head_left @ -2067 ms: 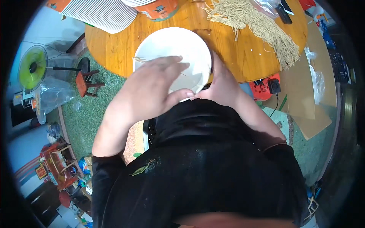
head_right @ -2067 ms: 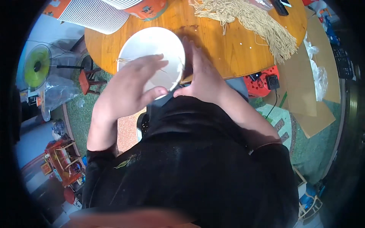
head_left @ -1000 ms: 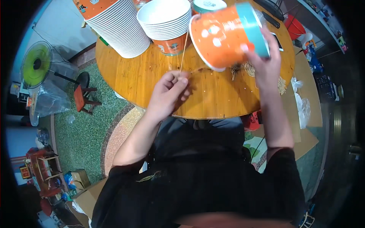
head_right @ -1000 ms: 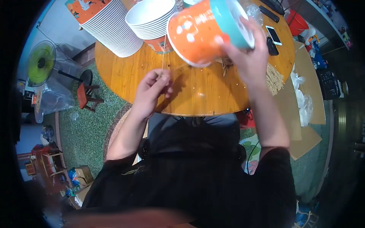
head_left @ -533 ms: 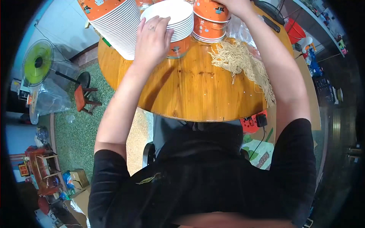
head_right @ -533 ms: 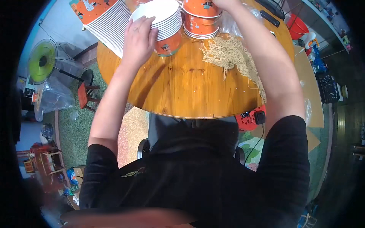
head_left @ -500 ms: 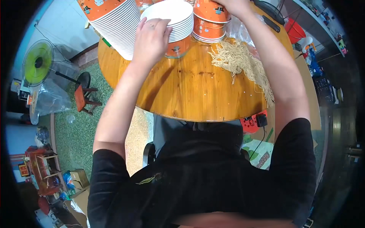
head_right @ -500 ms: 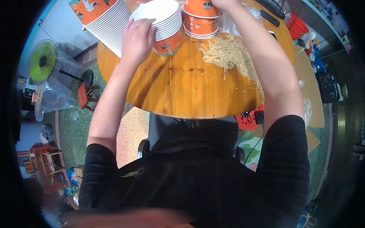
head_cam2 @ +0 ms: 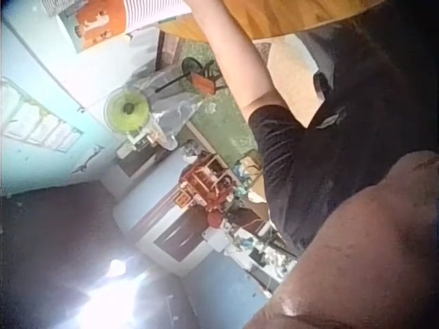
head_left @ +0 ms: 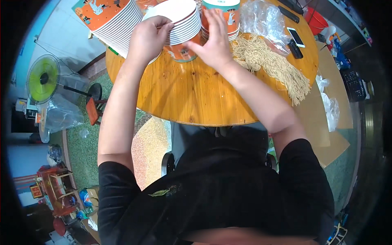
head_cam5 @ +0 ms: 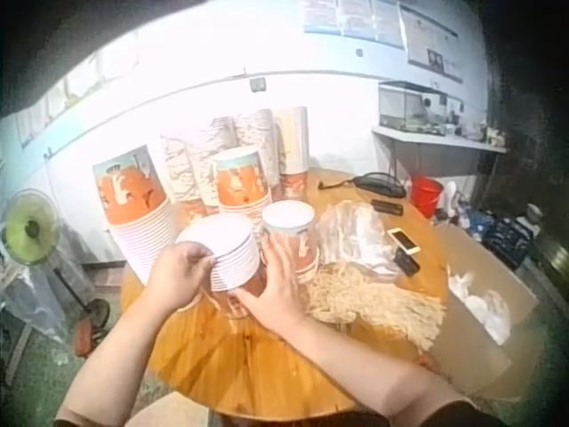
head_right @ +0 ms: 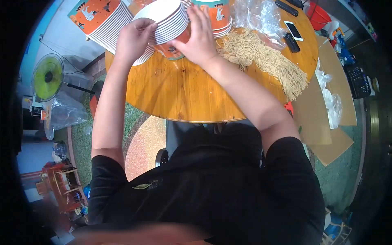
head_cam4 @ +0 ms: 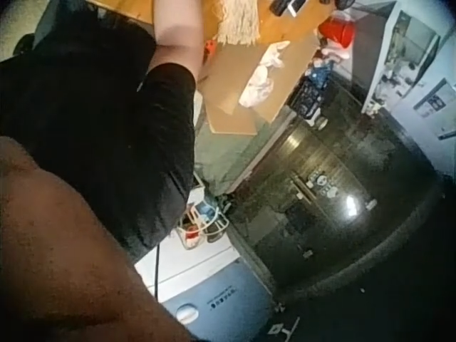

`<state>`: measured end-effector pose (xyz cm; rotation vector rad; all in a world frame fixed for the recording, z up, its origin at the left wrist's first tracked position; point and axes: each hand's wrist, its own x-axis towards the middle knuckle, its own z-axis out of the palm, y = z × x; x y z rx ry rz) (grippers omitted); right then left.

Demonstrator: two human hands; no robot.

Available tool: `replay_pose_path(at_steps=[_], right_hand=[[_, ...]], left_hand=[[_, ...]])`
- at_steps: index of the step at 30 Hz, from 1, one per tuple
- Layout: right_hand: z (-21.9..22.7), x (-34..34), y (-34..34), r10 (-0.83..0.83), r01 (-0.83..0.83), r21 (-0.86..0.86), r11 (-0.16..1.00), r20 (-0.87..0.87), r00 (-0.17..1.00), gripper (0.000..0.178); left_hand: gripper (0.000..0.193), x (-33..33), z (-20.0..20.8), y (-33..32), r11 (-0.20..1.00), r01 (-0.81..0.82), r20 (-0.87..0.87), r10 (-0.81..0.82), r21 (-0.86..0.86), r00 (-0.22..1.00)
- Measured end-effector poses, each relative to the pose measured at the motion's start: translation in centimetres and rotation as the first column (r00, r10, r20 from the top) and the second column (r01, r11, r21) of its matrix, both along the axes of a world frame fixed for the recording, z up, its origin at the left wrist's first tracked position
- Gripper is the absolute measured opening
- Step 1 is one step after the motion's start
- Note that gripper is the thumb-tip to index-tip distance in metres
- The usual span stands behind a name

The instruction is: Threading a straw fiber through pre-drilled holes in a paper bucket to assemble a handle.

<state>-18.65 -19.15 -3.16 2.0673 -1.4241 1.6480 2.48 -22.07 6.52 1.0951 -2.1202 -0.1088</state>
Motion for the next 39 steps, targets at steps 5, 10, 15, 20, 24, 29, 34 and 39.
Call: replay_pose_path(at_steps=[5, 10, 15, 20, 24, 29, 34, 39], right_hand=[[-1.2, 2.8, -1.4, 0.109, -0.148, 0.161, 0.976, 0.232, 0.967, 0.158], [-0.6, 6.3, -2.1, -0.019, -0.044, 0.23, 0.972, 0.265, 0.964, 0.16], [-1.8, 5.6, -3.3, 0.061, -0.117, 0.207, 0.971, 0.258, 0.964, 0.151], [-2.7, 3.3, -4.0, 0.152, -0.258, 0.311, 0.915, 0.326, 0.933, 0.13], [-5.9, -2.8, -0.3, 0.008, -0.041, 0.308, 0.951, 0.109, 0.994, 0.073], [-6.3, -11.3, 6.9, -0.046, -0.044, 0.58, 0.814, 0.139, 0.989, 0.016], [-5.0, -15.6, 8.2, -0.023, 0.13, 0.562, 0.817, -0.194, 0.981, 0.012], [-6.1, -15.6, 8.8, -0.008, 0.229, 0.565, 0.793, -0.366, 0.931, 0.011]], left_hand=[[0.007, -0.8, -0.5, 0.3, 0.897, 0.087, 0.182, -0.007, -0.434, 0.983], [0.008, -0.4, -0.5, 0.0, 0.821, 0.123, 0.171, -0.031, -0.558, 0.985], [0.014, -0.2, 4.0, 1.2, 0.633, -0.026, 0.093, 0.154, -0.774, 0.984], [0.022, -1.4, 8.3, 8.0, 0.554, -0.025, -0.027, 0.005, -0.832, 1.0], [0.028, -0.7, 3.6, 13.4, 0.715, 0.262, 0.271, -0.104, -0.649, 0.957], [0.03, 0.0, -4.8, 17.3, 0.875, 0.286, 0.263, -0.191, -0.391, 0.946], [0.03, -2.0, -8.6, 17.7, 0.906, 0.272, 0.185, -0.221, -0.325, 0.958], [0.03, -5.0, -9.5, 17.2, 0.939, 0.161, 0.101, -0.137, -0.304, 0.986]])
